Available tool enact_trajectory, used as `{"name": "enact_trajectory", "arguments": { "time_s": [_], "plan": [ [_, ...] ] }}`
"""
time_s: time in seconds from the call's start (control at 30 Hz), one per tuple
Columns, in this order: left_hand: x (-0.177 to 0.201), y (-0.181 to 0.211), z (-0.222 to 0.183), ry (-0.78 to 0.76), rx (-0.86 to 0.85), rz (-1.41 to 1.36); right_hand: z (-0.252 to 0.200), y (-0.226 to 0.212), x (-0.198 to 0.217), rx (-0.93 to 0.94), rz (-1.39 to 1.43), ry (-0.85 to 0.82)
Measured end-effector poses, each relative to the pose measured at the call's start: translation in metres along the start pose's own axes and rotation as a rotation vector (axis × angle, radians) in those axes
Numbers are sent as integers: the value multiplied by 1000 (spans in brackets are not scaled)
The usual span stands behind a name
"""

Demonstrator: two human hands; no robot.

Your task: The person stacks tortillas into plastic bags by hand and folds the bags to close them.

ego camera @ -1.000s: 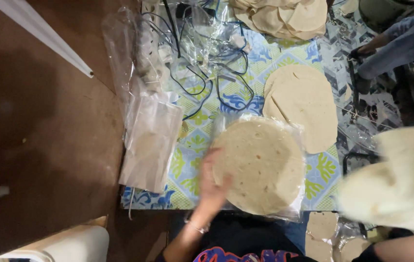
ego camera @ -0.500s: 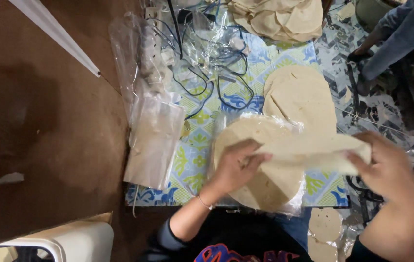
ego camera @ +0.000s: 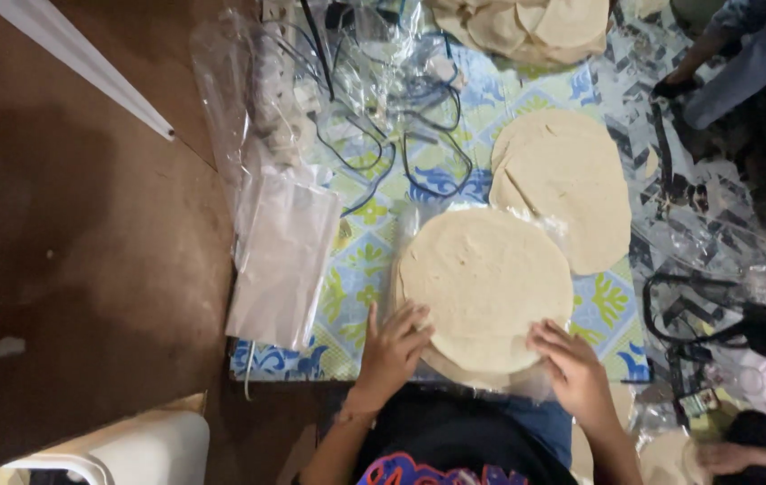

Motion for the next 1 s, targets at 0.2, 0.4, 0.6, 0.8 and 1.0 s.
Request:
{"name": "enact_trajectory", "arguments": {
  "time_s": [0.2,0.4,0.6,0.8,1.0],
  "plan": [
    [20,15,15,106,20,37,10,24,20,6,-18,-38],
    [42,22,5,1,-64,-79,-9,27,13,-73,-314,-426],
    [47,-93,-23,157,371,279,-15,39,20,-168,-217,-198],
    [66,-168,-39,360,710,584,-4,33,17,-77,-153,-92],
    [44,-180,-45,399,659,719,5,16,18,-77,-163,-34]
  ]
}}
Point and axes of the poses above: each hand's wrist, its own z-axis towards the middle knuckle, its own x-axis out of the back of the hand, y = z × x, the point moved 4 cm from there along z, towards the middle knuckle, and after that the axes turned 4 degrees about -x, right-handed, at the moved point
